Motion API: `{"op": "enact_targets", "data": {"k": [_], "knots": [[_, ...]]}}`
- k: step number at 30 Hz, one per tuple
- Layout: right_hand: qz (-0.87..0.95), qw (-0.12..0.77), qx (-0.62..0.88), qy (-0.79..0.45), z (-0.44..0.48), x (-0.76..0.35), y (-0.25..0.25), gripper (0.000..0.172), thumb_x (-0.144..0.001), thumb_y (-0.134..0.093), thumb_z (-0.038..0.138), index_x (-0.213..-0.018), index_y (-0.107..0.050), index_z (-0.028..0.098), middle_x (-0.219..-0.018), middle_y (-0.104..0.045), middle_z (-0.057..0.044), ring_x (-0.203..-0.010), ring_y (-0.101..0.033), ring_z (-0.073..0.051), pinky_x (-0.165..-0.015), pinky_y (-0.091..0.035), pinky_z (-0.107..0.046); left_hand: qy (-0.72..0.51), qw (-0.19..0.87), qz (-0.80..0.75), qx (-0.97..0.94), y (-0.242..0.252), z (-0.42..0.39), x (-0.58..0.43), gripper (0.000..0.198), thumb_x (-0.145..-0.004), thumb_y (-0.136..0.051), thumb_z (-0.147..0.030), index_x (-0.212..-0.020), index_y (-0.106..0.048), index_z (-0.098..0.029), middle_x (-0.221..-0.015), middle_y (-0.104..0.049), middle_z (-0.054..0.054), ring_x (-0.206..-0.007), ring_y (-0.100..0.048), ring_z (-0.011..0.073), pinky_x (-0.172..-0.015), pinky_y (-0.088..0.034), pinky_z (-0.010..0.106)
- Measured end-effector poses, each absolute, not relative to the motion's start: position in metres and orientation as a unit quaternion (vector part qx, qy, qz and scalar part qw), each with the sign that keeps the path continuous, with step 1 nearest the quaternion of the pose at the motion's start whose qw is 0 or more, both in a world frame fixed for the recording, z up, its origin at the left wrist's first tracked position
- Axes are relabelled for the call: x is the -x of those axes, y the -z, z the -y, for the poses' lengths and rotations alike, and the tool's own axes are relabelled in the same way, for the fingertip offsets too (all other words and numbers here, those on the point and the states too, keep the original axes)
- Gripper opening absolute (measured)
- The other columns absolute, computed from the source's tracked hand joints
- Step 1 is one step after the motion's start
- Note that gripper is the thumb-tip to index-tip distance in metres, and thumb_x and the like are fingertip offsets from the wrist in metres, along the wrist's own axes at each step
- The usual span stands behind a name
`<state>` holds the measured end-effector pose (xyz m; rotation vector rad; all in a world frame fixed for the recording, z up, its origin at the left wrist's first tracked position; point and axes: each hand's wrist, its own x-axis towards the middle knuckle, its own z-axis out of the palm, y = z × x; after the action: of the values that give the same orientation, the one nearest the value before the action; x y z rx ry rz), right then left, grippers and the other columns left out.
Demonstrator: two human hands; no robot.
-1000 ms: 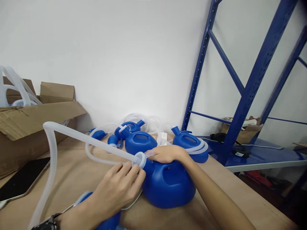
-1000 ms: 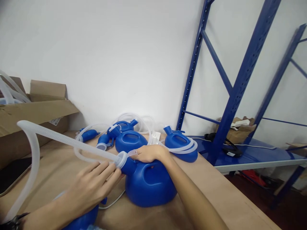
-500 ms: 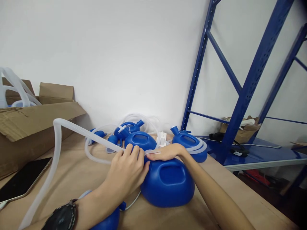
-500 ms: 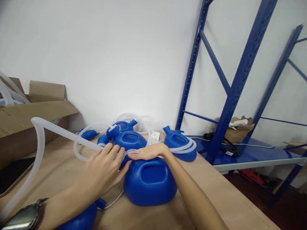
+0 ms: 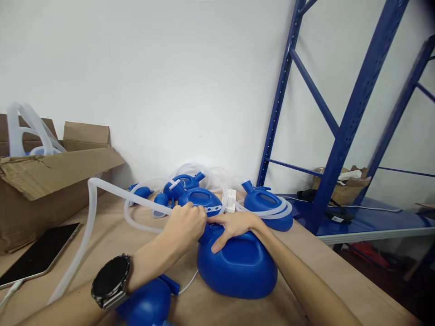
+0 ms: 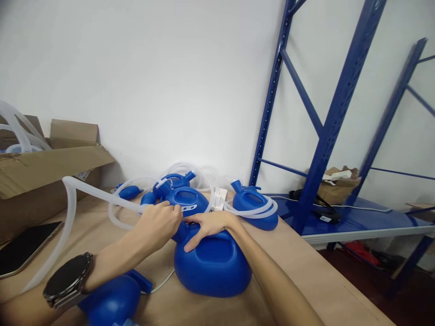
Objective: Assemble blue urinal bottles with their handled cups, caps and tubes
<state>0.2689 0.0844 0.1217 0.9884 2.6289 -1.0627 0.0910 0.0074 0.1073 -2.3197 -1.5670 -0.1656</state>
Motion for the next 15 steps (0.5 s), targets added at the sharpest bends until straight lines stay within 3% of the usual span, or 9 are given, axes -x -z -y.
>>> {"op": "enact_targets", "data": {"k": [4, 7, 9, 12, 15], "knots": [[-0.871, 0.075, -0.35, 0.337, -0.085, -0.269, -0.123, 0.105, -0.061, -0.085, 0.069, -0.151, -0.052, 0.026, -0.153, -0.055, -0.007, -0.139, -0.05, -0.037, -0.116, -0.038, -0.04, 0.051, 0.152, 0.578, 0.8, -0.111, -0.014, -0.085, 0.03, -0.097, -0.042, -0.012, -0.099, -0.072, -0.01, -0.089, -0.076, 0.018, -0.087, -0.073, 0.0311, -0.065, -0.048, 0.033], [-0.868, 0.069, -0.333, 0.362, -0.084, -0.273, -0.124, 0.101, -0.059, -0.089, 0.063, -0.147, -0.057, 0.027, -0.146, -0.061, -0.004, -0.134, -0.054, -0.035, -0.11, -0.044, -0.036, 0.126, 0.117, 0.641, 0.748, -0.12, -0.028, -0.06, 0.05, -0.104, -0.028, -0.024, -0.084, -0.072, -0.013, -0.083, -0.076, 0.016, -0.077, -0.073, 0.0277, -0.065, -0.046, 0.033], [-0.862, 0.065, -0.331, 0.378, -0.084, -0.275, -0.125, 0.099, -0.056, -0.091, 0.059, -0.145, -0.059, 0.027, -0.143, -0.063, -0.003, -0.132, -0.057, -0.035, -0.106, -0.047, -0.034, 0.194, 0.106, 0.671, 0.707, -0.125, -0.039, -0.034, 0.056, -0.105, -0.024, -0.031, -0.079, -0.071, -0.016, -0.083, -0.077, 0.014, -0.081, -0.073, 0.027, -0.068, -0.045, 0.032], [-0.857, 0.075, -0.331, 0.387, -0.085, -0.273, -0.127, 0.098, -0.055, -0.093, 0.055, -0.143, -0.061, 0.026, -0.14, -0.064, -0.004, -0.129, -0.059, -0.034, -0.101, -0.051, -0.033, 0.186, 0.113, 0.677, 0.703, -0.122, -0.049, 0.001, 0.055, -0.104, -0.027, -0.039, -0.077, -0.071, -0.018, -0.083, -0.077, 0.013, -0.081, -0.071, 0.0282, -0.065, -0.042, 0.032], [-0.859, 0.104, -0.297, 0.404, -0.09, -0.268, -0.131, 0.091, -0.058, -0.091, 0.055, -0.139, -0.063, 0.026, -0.137, -0.067, -0.003, -0.125, -0.062, -0.031, -0.096, -0.053, -0.031, 0.125, 0.102, 0.656, 0.737, -0.102, -0.053, 0.021, 0.039, -0.098, -0.044, -0.046, -0.089, -0.073, -0.021, -0.09, -0.076, 0.012, -0.086, -0.07, 0.0306, -0.064, -0.041, 0.032]]}}
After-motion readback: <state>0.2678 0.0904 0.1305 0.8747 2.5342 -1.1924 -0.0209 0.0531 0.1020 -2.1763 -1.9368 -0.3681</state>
